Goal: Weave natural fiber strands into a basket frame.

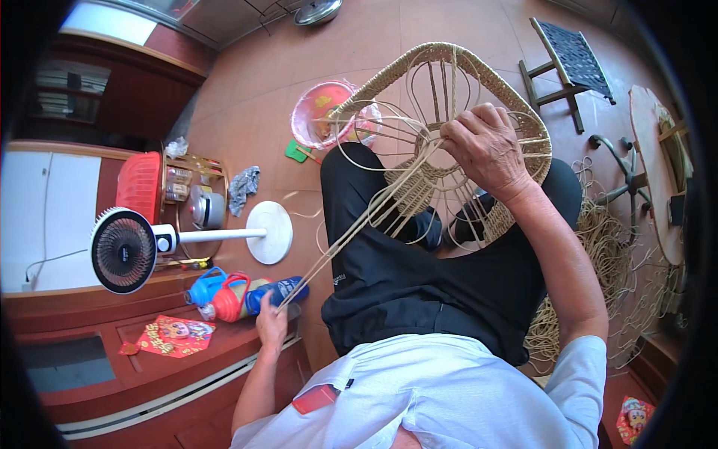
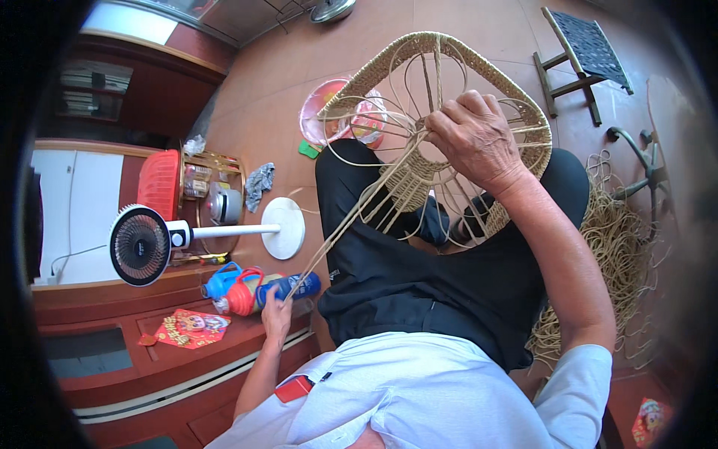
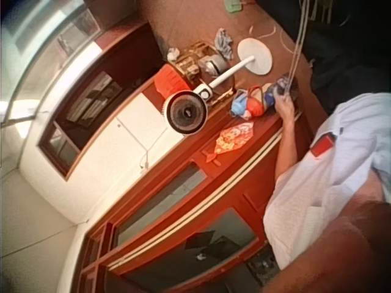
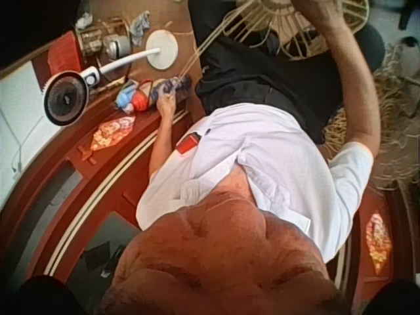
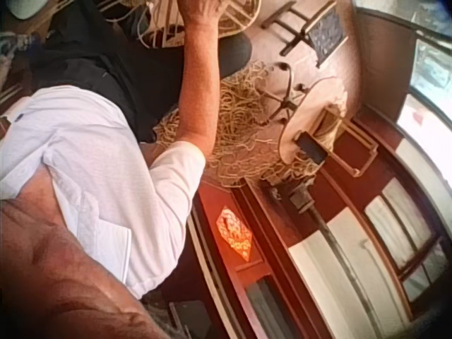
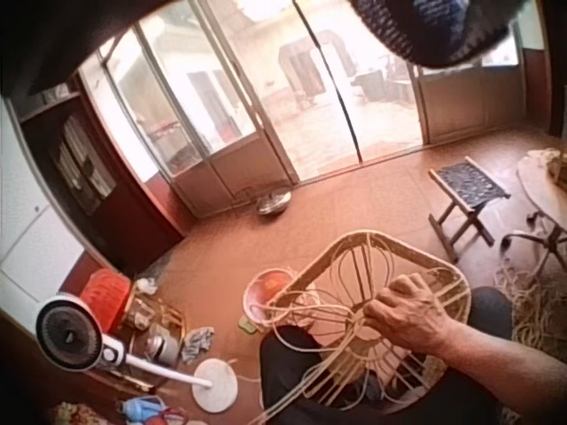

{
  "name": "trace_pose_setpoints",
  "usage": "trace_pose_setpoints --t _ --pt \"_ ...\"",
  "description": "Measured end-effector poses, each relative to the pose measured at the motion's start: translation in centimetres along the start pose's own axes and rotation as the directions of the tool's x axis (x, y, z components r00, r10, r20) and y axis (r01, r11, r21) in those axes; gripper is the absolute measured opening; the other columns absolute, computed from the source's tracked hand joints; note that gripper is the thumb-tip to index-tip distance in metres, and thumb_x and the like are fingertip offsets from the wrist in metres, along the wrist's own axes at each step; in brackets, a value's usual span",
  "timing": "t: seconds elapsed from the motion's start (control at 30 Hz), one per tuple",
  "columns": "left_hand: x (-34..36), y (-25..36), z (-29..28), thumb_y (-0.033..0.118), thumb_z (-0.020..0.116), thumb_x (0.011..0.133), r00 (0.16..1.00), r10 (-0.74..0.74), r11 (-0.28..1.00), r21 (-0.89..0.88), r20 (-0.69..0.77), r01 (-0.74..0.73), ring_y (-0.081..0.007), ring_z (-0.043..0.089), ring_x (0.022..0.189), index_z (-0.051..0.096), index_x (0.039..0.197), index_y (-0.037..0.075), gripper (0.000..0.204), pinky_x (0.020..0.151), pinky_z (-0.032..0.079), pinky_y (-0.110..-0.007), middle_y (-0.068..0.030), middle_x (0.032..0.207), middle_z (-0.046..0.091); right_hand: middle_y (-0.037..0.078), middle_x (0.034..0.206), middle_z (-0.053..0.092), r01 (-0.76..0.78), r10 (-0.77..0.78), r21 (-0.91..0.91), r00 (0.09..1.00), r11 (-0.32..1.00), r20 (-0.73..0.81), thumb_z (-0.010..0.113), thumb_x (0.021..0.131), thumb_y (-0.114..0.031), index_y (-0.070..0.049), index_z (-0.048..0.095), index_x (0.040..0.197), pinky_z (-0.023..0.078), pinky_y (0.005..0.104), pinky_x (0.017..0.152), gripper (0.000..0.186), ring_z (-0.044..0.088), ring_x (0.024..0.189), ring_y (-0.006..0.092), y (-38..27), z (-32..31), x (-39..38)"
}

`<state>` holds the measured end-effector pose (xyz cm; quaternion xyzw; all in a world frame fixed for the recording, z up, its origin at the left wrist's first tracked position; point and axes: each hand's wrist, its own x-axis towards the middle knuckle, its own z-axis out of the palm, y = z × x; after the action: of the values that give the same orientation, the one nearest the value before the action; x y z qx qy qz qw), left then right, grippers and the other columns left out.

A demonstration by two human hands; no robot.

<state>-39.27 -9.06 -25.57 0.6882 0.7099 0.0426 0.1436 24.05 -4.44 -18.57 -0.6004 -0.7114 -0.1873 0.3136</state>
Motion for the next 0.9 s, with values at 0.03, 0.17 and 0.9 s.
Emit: trace_pose_setpoints --t 0.03,0.17,0.9 --pt "-0.6 -4.7 -0.4 0.025 0.081 0.097 0.986 -0.165 0.985 0.064 0.037 0.162 -0.0394 0.079 0.091 0.059 0.155 0.015 0.062 0.082 0.059 -0.051 -0.0180 0.094 0.078 0.000 0.098 0.064 0.000 0.000 0.000 1.000 1.000 0.023 0.080 0.095 -0.030 -0.017 0.069 0.104 0.048 0.0408 0.093 0.019 0.060 0.102 0.0241 0.0 0.0 -0.1" --pt "-5.4 -21.8 -5.2 0.016 0.076 0.092 0.886 -0.463 0.815 0.385 -0.019 0.434 -0.0496 0.075 0.115 0.063 0.147 0.016 0.056 0.100 0.058 -0.056 -0.0278 0.117 0.079 0.000 0.097 0.064 -0.016 0.015 0.033 0.999 0.999 0.028 0.075 0.101 -0.032 -0.016 0.070 0.106 0.048 0.0407 0.093 0.018 0.059 0.100 0.0246 0.0 0.5 -0.3" --pt "4.4 30.8 3.5 0.017 0.078 0.101 0.654 0.693 0.624 -0.202 -0.305 -0.755 -0.0321 0.073 0.094 0.072 0.128 0.008 0.029 0.086 0.055 -0.046 -0.0088 0.108 0.076 0.011 0.101 0.071 -0.181 0.175 0.049 0.978 0.982 0.110 0.071 0.106 -0.019 -0.006 0.072 0.102 0.050 0.0475 0.093 0.013 0.064 0.099 0.0360 -0.6 0.0 -0.2"
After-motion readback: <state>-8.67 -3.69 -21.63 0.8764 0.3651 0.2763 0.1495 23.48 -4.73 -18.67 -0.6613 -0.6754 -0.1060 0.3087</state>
